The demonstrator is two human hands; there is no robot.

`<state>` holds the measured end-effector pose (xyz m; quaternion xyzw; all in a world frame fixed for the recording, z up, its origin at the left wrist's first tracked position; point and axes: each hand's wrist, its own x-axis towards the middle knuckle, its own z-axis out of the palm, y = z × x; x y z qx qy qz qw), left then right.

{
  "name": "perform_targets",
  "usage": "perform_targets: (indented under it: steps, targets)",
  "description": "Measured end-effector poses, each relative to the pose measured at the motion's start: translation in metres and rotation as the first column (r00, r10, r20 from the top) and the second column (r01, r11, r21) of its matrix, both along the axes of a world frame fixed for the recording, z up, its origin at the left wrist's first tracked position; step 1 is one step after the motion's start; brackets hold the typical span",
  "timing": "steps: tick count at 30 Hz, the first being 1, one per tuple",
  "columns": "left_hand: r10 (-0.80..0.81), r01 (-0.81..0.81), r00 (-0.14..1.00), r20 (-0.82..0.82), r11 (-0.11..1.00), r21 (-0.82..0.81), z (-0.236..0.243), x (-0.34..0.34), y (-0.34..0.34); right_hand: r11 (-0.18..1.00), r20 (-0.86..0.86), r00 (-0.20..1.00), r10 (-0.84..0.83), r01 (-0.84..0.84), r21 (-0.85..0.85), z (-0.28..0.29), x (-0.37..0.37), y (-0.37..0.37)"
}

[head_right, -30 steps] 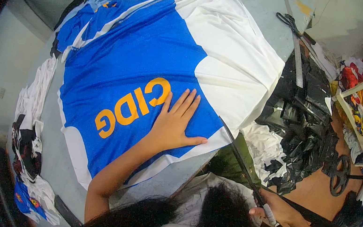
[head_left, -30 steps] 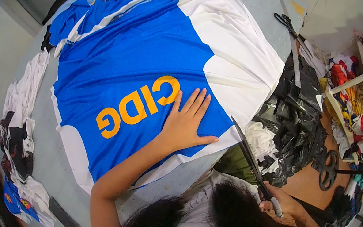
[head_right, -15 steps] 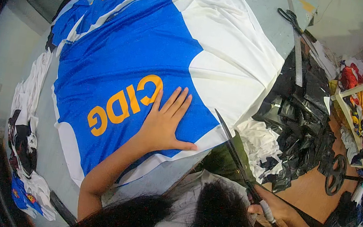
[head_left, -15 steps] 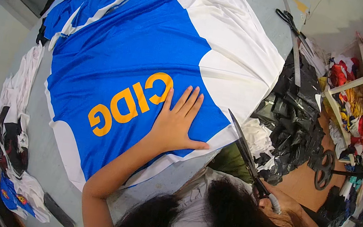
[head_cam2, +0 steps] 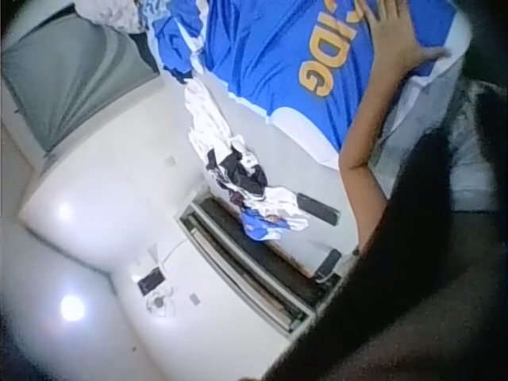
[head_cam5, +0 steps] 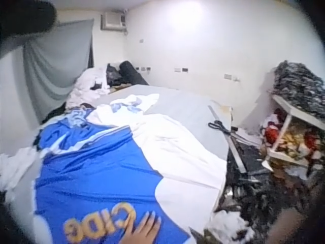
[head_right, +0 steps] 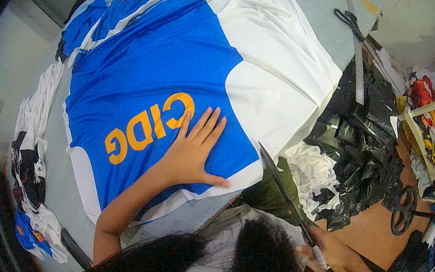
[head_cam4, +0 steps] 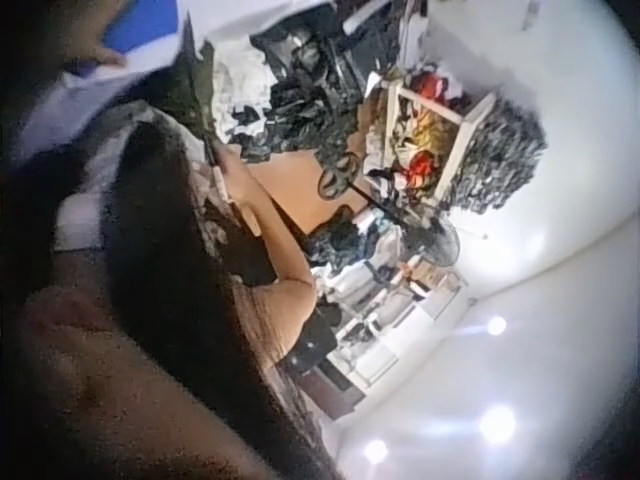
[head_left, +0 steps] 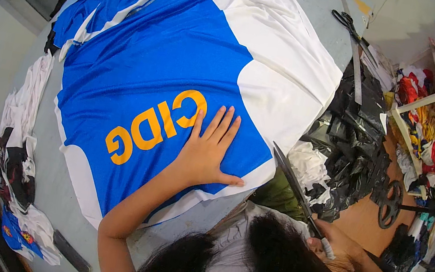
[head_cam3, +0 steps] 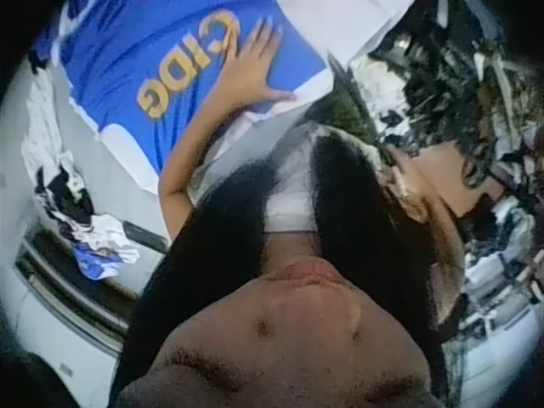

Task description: Using large scissors to cut pieces of blue and white jersey fabric on a large workshop table.

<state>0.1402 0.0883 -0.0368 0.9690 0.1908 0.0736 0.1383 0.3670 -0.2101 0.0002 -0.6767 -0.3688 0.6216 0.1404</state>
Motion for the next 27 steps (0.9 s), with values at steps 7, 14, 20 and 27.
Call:
perform_targets:
  steps: [7,14,20,27]
  targets:
    - [0.115,-0.117,0.992,0.045,0.992,0.04,-0.009,0.004,-0.012,0.967,0.078,0.964,0.253,-0.253,-0.007,-0.001,0.026,0.014]
    - [0.084,-0.087,0.995,0.06,0.995,0.048,-0.009,0.002,-0.009,0.987,0.015,0.99,0.142,-0.142,0.068,-0.009,0.016,0.006]
    - [0.11,-0.111,0.993,0.037,0.992,0.052,-0.009,0.0,-0.015,0.982,0.098,0.977,0.187,-0.188,0.002,0.005,0.001,0.014]
    - [0.12,-0.122,0.992,0.04,0.991,0.054,-0.009,-0.003,-0.016,0.97,0.216,0.959,0.182,-0.211,0.12,0.015,-0.002,0.013]
